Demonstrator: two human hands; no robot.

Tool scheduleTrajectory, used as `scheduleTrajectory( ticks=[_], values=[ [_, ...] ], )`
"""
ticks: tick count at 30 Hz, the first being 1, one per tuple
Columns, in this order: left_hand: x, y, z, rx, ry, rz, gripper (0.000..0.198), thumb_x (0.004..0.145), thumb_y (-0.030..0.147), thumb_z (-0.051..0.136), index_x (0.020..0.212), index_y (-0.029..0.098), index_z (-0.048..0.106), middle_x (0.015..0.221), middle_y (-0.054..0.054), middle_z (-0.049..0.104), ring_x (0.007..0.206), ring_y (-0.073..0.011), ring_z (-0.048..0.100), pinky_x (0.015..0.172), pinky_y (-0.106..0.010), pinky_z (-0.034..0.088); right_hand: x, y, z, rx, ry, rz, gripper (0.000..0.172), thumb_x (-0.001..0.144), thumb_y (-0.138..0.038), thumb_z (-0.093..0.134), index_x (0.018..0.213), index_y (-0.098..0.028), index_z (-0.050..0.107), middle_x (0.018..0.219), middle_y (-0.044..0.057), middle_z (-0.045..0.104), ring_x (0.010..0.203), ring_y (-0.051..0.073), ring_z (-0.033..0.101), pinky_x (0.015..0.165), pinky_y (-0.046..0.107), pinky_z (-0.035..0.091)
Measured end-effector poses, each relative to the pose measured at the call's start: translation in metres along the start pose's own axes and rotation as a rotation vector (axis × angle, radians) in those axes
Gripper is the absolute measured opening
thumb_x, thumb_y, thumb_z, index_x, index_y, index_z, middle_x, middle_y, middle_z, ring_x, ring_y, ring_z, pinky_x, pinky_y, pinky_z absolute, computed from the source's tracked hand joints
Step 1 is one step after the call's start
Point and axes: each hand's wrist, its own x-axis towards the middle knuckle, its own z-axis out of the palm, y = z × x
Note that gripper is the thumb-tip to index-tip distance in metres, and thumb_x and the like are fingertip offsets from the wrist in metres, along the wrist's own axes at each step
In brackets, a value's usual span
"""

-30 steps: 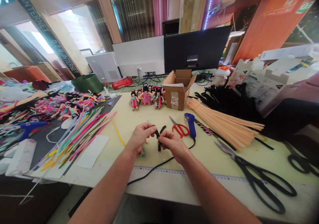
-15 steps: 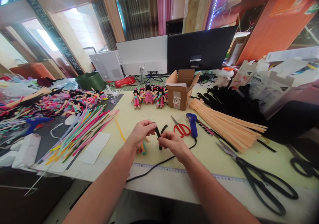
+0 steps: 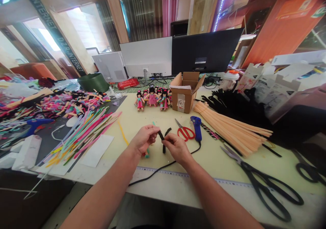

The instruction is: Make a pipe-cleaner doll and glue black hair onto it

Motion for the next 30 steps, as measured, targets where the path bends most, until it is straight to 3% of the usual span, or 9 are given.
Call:
scheduleTrajectory(
  ticks=[10,19,25,30],
  values=[
    [-0.0032,0.0048,-0.0015,0.034,-0.021,-0.068,0.033,0.059,0.033,0.08,0.064,0.014,0.053,0.051,0.005,0.045,0.045,-0.0038,0.037,0.044,-0.017,0.024,-0.0015,-0.0006,-0.0012,-0.111,0.036,-0.137,0.016,0.079,-0.02,0.06,0.065,-0.022,0.052,0.064,-0.002,0.05,0.063,0.015,0.046,0.063,0.028,0.034],
    [-0.0078,0.0083,0.0038,-0.023,-0.038,-0.088,0.028,0.056,0.026,0.078,0.061,0.014,0.054,0.05,0.005,0.046,0.045,-0.0035,0.037,0.044,-0.016,0.024,-0.0028,-0.0025,-0.0013,-0.12,0.024,-0.186,0.017,0.081,-0.02,0.059,0.066,-0.022,0.051,0.067,-0.001,0.05,0.066,0.016,0.049,0.064,0.028,0.036],
    [-0.0079,0.0097,0.0009,0.077,-0.03,-0.065,0.029,0.062,0.035,0.076,0.065,0.015,0.054,0.051,0.005,0.046,0.045,-0.0045,0.037,0.044,-0.018,0.023,-0.0041,-0.0038,-0.0015,-0.114,0.031,-0.186,0.017,0.082,-0.02,0.059,0.066,-0.022,0.051,0.067,-0.002,0.05,0.066,0.016,0.049,0.063,0.028,0.036],
    [-0.0067,0.0093,-0.0023,0.081,-0.022,-0.03,0.031,0.06,0.031,0.078,0.064,0.016,0.051,0.049,0.007,0.041,0.044,-0.0039,0.033,0.043,-0.018,0.022,-0.0034,-0.0034,-0.0013,-0.11,0.026,-0.185,0.017,0.081,-0.02,0.059,0.066,-0.022,0.051,0.067,-0.002,0.05,0.066,0.016,0.049,0.064,0.028,0.036]
  ],
)
